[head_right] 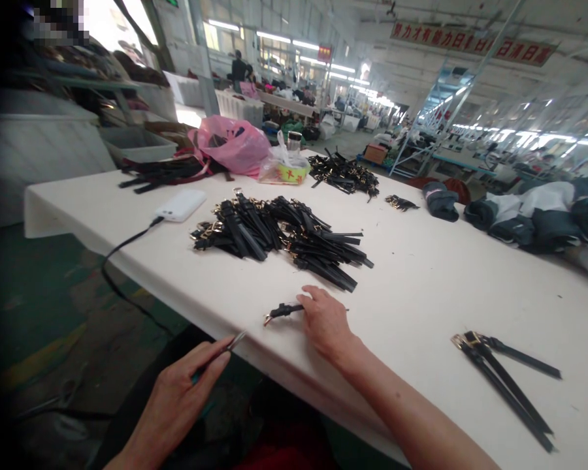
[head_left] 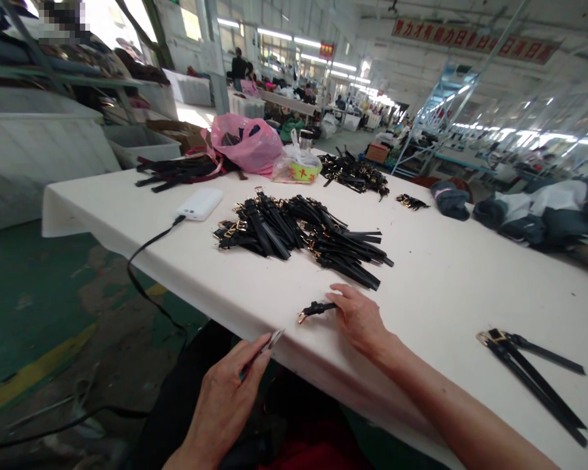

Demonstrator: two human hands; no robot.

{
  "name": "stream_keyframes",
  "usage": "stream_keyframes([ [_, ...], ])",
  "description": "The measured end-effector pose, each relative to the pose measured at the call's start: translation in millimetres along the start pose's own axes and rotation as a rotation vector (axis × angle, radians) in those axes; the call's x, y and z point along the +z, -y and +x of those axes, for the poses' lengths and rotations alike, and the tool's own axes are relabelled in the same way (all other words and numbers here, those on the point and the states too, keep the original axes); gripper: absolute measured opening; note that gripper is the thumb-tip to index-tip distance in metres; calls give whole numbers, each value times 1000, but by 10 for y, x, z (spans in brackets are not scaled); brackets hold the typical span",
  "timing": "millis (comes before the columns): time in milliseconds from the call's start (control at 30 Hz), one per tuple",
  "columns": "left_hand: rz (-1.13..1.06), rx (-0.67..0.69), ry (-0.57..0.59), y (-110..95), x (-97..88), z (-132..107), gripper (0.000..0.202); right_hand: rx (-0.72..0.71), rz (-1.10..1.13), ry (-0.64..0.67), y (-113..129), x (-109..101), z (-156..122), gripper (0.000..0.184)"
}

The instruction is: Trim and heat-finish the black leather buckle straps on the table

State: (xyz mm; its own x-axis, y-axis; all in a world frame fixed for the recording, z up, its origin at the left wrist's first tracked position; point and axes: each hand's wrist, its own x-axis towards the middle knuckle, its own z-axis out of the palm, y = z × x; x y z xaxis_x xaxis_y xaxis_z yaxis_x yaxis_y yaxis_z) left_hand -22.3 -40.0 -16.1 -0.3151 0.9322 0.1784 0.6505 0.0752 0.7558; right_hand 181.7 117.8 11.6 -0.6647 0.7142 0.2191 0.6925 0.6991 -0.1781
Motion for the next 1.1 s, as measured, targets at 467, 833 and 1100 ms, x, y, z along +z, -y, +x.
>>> stream_keyframes([
  [467, -17, 2, 93, -154, 89, 18, 31, -180, 203, -53, 182, -80, -331, 37],
  [833, 108, 78, 148, -234, 145, 45, 31, -283, 401, -133, 86, 178, -185, 16],
  [1100, 150, 101, 185, -212, 134, 72, 31, -220, 507, -78, 61, 217, -122, 16],
])
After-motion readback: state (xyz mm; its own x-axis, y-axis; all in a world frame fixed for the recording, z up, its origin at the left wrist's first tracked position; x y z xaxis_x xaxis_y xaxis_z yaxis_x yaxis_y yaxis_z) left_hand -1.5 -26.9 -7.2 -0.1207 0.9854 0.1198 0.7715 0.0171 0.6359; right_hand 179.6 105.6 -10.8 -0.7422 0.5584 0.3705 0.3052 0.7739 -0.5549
